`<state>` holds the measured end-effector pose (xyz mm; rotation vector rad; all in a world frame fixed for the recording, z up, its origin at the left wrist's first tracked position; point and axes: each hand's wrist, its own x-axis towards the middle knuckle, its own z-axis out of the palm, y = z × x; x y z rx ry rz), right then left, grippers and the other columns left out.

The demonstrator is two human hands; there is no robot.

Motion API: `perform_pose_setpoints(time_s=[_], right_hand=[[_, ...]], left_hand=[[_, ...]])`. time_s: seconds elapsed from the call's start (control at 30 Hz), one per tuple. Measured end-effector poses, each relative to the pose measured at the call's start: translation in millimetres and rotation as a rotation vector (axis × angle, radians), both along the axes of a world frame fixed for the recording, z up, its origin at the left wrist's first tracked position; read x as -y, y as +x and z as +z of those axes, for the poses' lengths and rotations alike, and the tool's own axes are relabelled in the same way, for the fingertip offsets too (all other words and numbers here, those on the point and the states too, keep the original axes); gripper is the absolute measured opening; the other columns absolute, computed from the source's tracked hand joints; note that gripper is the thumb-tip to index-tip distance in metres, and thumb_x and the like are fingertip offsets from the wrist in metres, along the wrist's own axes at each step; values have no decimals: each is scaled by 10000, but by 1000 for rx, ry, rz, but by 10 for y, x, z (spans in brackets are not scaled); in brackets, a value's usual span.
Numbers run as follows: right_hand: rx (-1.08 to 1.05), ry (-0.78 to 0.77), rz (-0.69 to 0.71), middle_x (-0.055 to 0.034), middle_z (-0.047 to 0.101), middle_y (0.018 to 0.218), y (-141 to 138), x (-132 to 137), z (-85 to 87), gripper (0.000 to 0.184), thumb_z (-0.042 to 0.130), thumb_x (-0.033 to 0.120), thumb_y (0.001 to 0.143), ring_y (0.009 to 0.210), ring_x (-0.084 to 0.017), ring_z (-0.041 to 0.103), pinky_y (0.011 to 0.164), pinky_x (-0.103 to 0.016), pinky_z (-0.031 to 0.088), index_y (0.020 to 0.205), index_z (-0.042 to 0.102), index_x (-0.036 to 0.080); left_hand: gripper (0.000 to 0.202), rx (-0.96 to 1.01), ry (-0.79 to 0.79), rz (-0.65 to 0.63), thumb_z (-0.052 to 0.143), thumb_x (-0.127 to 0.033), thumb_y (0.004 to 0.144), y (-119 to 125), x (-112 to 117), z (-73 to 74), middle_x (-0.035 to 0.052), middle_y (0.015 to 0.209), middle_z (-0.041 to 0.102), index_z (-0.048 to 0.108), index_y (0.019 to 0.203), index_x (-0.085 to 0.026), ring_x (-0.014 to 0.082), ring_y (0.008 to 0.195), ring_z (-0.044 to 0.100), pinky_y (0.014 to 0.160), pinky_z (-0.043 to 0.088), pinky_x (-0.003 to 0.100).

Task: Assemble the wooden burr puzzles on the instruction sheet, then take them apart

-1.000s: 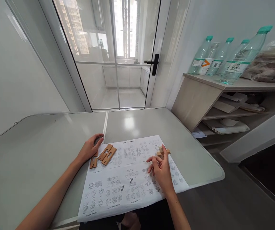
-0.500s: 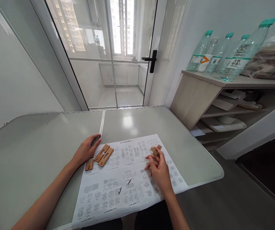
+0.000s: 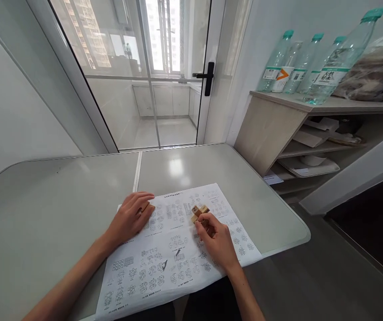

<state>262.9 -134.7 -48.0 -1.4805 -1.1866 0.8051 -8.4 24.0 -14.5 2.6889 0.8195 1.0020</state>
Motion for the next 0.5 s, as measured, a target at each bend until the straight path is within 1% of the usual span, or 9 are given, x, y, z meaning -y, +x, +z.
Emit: perform_pose_setpoints(time_s=[0.03,0.1,0.23,0.27,0.3,0.33,0.4,0.43,0.5], right_hand=[[0,10,14,21,598,690,1,1,-6,291,633,526,996,616,-161,555,594,-280,448,944,637,239],[-11,30,42,23,596,689,6,7,-13,287,636,514,997,611,-156,549,590,-277,433,921,624,237],[-32,58,129,41,553,652,8,26,19,271,621,477,1011,590,-147,515,591,-276,401,887,603,237],[-31,61,155,42,542,649,6,29,32,270,621,466,1011,593,-147,505,594,-277,393,871,597,236],[-27,61,179,41,538,654,5,32,43,271,625,456,1008,599,-146,496,594,-277,385,853,591,236],[-22,59,197,39,534,663,5,33,52,275,632,447,1002,606,-146,486,592,-277,375,835,582,235],[-13,56,213,36,524,685,6,33,61,281,646,432,990,618,-145,468,588,-277,360,811,561,234],[-13,55,218,36,517,692,7,32,63,280,646,425,989,621,-145,462,590,-278,359,806,551,234],[-22,58,223,35,517,705,12,33,66,279,639,416,990,627,-145,462,599,-280,365,802,537,236]], left_hand=[[279,-12,-38,-47,538,-311,1064,88,70,24,70,1328,688,589,1336,-278,260,1274,624,1082,529,482],[411,-72,-157,-139,610,-374,1032,283,199,76,76,1437,628,528,1428,-302,268,1322,603,1100,529,490],[810,-96,-364,-318,787,-509,891,688,367,156,105,1586,507,378,1566,-330,315,1441,521,1169,475,527],[878,-91,-407,-358,818,-520,856,774,386,159,111,1588,510,360,1580,-329,327,1440,522,1168,472,532],[890,-99,-443,-398,837,-501,840,848,397,153,110,1571,533,370,1578,-331,330,1420,543,1154,479,528],[843,-106,-467,-432,839,-457,842,908,402,138,103,1532,577,409,1556,-331,326,1382,576,1136,488,520],[678,-103,-491,-474,817,-372,855,983,404,89,80,1402,675,522,1464,-325,302,1271,650,1090,507,492],[640,-97,-499,-479,821,-361,844,1000,406,61,72,1349,702,556,1425,-319,294,1227,670,1072,513,480],[693,-85,-518,-471,862,-396,796,1002,416,8,74,1316,711,559,1413,-307,295,1196,680,1048,521,466]])
